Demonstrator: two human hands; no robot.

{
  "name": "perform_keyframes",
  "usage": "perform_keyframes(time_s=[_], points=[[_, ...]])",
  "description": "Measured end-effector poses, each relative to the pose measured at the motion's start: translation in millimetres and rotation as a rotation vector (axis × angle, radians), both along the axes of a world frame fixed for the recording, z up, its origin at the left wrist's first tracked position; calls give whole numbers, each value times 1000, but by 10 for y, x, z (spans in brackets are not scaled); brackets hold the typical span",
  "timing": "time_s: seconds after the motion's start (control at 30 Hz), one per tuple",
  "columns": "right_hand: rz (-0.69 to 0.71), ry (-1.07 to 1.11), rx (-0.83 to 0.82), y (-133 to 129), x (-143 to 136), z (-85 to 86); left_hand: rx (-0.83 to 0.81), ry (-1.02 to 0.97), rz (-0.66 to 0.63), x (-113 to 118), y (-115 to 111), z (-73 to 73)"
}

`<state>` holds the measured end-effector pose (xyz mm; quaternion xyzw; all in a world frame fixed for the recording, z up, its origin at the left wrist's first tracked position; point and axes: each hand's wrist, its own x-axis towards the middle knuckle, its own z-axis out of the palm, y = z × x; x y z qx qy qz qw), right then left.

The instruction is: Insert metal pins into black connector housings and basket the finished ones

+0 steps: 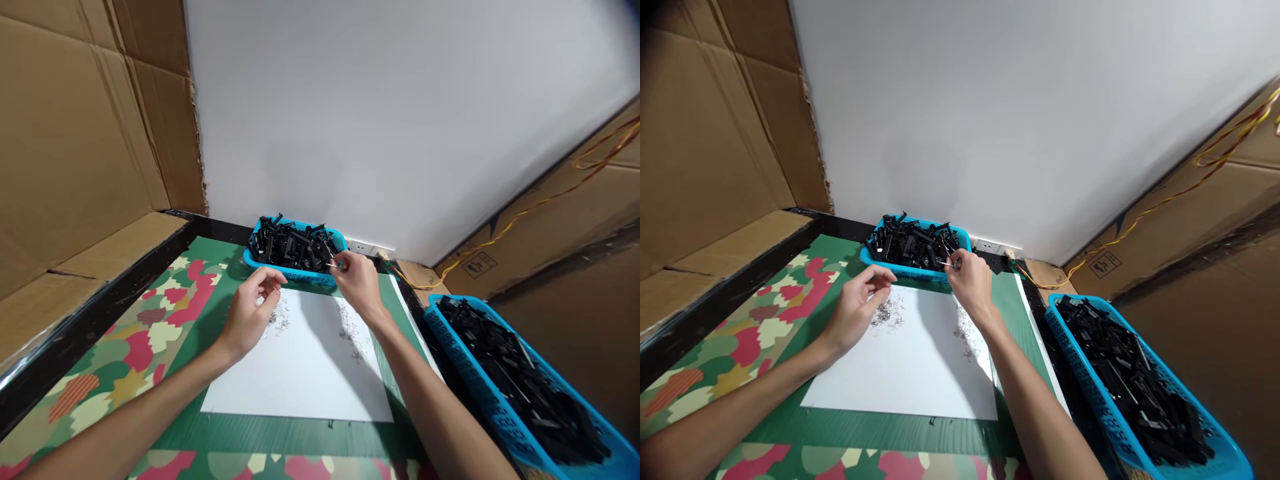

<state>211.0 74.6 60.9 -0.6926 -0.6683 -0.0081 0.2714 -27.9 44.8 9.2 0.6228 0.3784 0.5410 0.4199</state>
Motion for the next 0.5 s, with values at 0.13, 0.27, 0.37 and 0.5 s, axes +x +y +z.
perform_keyframes(time_s=[0.13,0.27,0.37,0.5], points=[[182,-34,18,-374,176,10,-159,1,-194,26,-9,-32],[413,-84,2,-790,329,-143,-163,185,-331,75,-89,-57],[502,-37,-56,-993,390,-318,-3,380,-369,109,-169,-45],[502,89,-31,-1083,470,-489,141,509,-405,138,-248,-40]])
